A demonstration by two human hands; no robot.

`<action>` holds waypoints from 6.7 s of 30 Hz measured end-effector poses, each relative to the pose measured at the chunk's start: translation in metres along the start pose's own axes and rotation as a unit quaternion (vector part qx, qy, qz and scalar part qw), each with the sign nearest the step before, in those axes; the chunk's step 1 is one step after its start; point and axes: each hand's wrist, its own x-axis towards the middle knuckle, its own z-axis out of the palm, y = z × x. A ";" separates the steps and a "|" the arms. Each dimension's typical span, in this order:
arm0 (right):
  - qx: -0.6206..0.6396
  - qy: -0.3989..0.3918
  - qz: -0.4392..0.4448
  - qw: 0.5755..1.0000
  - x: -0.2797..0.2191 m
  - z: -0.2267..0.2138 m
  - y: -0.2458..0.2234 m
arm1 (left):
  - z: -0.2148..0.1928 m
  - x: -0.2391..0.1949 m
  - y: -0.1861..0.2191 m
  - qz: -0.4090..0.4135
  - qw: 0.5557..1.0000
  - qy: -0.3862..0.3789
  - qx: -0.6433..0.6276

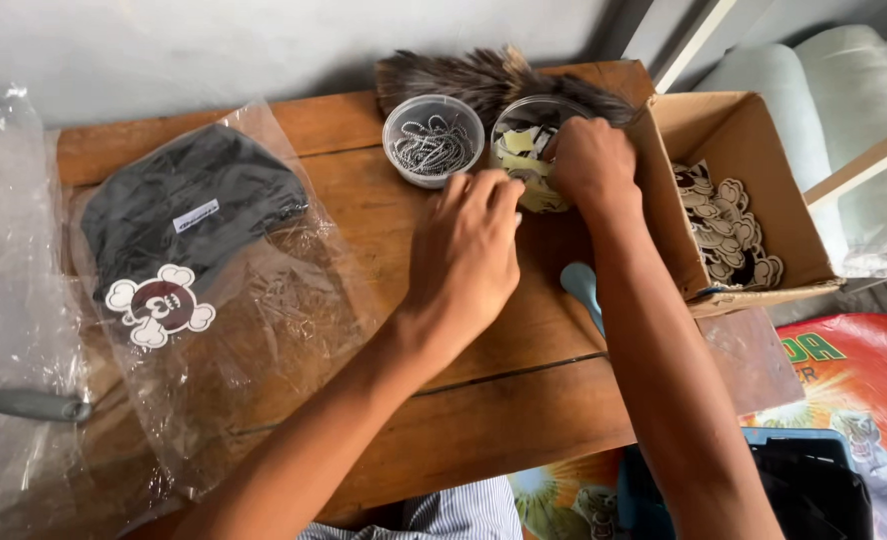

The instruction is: The person attaches a cartoon bear keychain to a black bag, then places the bag into a clear plastic bag. They use a duster to clean the plastic bag before sealing it around the bag.

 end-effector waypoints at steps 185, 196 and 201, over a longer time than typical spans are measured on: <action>0.677 0.054 0.031 0.734 -0.203 -0.135 -0.153 | -0.201 -0.188 -0.034 -0.373 0.767 0.144 -0.503; 0.672 0.042 0.032 0.739 -0.232 -0.123 -0.130 | -0.222 -0.184 -0.033 -0.263 0.929 0.136 -0.221; 0.660 0.029 0.047 0.749 -0.238 -0.111 -0.129 | -0.207 -0.191 -0.046 -0.258 0.935 0.159 -0.184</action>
